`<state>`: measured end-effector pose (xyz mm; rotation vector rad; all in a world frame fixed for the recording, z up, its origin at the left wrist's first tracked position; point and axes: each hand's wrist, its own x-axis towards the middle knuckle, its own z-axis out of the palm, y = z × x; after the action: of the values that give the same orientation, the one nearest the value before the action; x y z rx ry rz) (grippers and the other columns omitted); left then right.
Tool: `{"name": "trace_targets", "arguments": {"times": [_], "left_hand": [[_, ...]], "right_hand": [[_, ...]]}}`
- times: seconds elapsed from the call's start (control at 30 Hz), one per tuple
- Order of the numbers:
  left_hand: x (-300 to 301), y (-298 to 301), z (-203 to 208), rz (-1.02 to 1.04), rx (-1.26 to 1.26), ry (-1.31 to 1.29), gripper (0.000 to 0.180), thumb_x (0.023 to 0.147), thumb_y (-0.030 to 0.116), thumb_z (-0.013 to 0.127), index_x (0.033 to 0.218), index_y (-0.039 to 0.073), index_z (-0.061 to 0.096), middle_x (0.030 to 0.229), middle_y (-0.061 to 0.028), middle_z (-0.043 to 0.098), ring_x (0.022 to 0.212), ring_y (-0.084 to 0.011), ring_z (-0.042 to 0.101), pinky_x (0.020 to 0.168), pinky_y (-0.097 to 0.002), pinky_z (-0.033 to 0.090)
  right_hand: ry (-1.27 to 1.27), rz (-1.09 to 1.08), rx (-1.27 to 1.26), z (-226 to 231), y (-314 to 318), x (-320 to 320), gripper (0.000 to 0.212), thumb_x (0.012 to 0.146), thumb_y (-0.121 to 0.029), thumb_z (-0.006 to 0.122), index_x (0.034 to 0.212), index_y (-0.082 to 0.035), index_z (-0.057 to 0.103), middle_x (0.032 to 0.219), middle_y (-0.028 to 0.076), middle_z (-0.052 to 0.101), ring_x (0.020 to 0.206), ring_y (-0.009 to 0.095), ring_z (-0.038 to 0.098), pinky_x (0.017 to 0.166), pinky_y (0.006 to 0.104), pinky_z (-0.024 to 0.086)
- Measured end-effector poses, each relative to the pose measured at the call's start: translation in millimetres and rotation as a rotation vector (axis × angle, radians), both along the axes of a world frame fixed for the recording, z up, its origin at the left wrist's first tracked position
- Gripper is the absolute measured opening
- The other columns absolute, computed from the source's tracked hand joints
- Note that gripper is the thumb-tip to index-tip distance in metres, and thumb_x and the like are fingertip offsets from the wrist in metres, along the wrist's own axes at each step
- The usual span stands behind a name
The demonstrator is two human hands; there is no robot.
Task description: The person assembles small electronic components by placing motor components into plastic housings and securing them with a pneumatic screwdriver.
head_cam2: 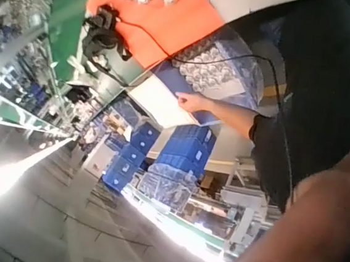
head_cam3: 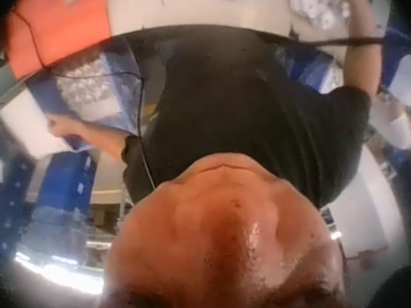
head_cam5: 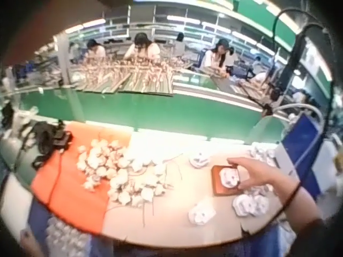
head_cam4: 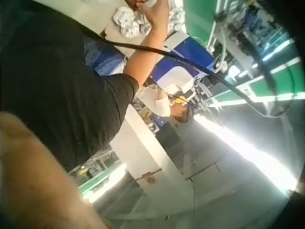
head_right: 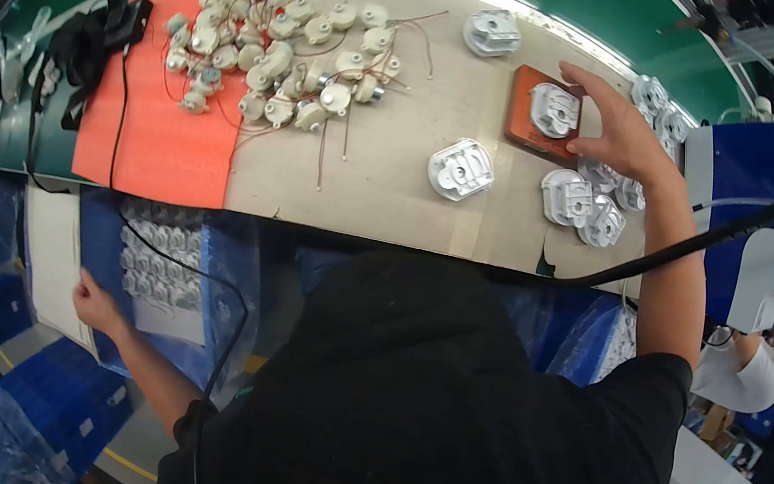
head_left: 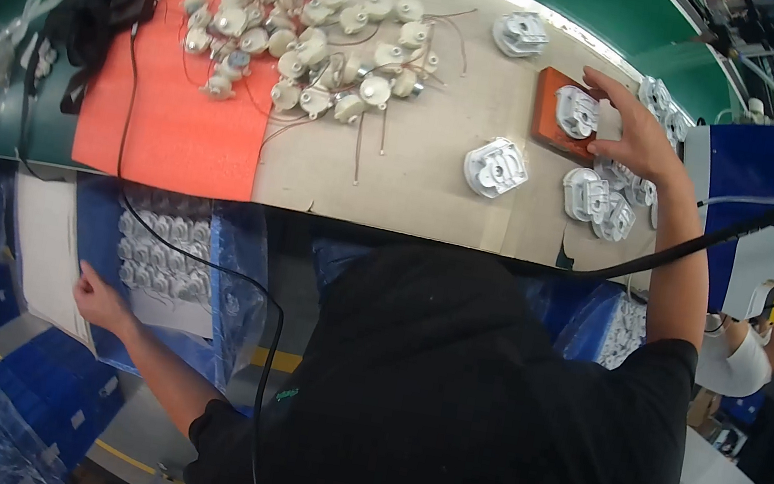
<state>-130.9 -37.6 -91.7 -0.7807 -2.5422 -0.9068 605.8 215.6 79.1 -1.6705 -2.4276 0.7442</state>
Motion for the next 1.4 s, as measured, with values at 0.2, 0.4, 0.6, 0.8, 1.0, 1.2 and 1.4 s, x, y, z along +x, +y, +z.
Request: {"name": "trace_targets", "arguments": {"times": [0.2,0.4,0.6,0.8,1.0,1.2,1.4], "left_hand": [[187,177,153,-0.943,0.263,-0.433,0.029,0.098,0.018,0.066,0.074,0.003,0.061,0.065,0.0043,0.05,0.058,-0.005,0.042,0.051,-0.0219,0.034],[333,313,172,-1.569,-0.345,0.148,0.034,0.084,0.012,0.074,0.115,0.004,0.064,0.107,-0.0117,0.068,0.099,-0.0278,0.066,0.084,-0.0383,0.053],[372,386,145,-1.686,-0.929,0.451,0.047,0.077,0.012,0.074,0.123,0.01,0.064,0.123,-0.0132,0.065,0.111,-0.0345,0.062,0.091,-0.0431,0.052],[350,407,173,-1.635,-0.562,0.147,0.043,0.075,0.015,0.079,0.116,0.007,0.07,0.106,-0.0103,0.072,0.095,-0.0267,0.069,0.086,-0.0362,0.055],[398,353,227,-1.758,0.104,-0.854,0.038,0.083,0.001,0.077,0.119,-0.002,0.066,0.103,-0.0073,0.071,0.091,-0.0118,0.066,0.082,-0.0249,0.053],[496,291,196,-1.805,-0.098,-1.326,0.044,0.08,0.003,0.081,0.119,-0.001,0.059,0.103,-0.0084,0.068,0.095,-0.0132,0.064,0.084,-0.0243,0.052],[541,298,152,-1.768,-0.232,-1.48,0.059,0.073,0.014,0.09,0.12,0.0,0.057,0.11,-0.0121,0.064,0.1,-0.0156,0.062,0.085,-0.0273,0.053]], "right_hand": [[0.008,0.039,0.111,16,-2,20,0.095,0.064,0.004,0.079,0.151,-0.011,0.041,0.147,0.012,0.052,0.132,0.028,0.051,0.113,0.0408,0.04],[0.133,-0.03,0.233,22,-21,36,0.076,0.074,-0.002,0.077,0.144,-0.009,0.049,0.138,0.012,0.058,0.126,0.027,0.056,0.11,0.0393,0.042],[0.132,-0.055,0.261,25,-51,60,0.067,0.078,-0.004,0.075,0.141,-0.009,0.052,0.132,0.015,0.06,0.12,0.031,0.059,0.105,0.0412,0.046],[0.23,-0.093,0.358,21,-64,75,0.055,0.081,-0.006,0.074,0.134,-0.006,0.059,0.127,0.015,0.064,0.114,0.03,0.063,0.1,0.0394,0.051],[0.447,-0.036,0.511,19,-44,53,0.058,0.082,-0.005,0.074,0.137,-0.005,0.055,0.131,0.012,0.061,0.117,0.024,0.061,0.104,0.0359,0.048],[0.855,-0.01,0.249,21,-22,1,0.058,0.089,-0.012,0.074,0.142,-0.009,0.049,0.134,0.01,0.058,0.111,0.017,0.063,0.099,0.0329,0.052],[1.028,-0.158,0.109,-7,-13,18,0.025,0.094,-0.009,0.069,0.117,0.0,0.064,0.104,0.005,0.069,0.093,0.011,0.067,0.085,0.0262,0.055]]}}
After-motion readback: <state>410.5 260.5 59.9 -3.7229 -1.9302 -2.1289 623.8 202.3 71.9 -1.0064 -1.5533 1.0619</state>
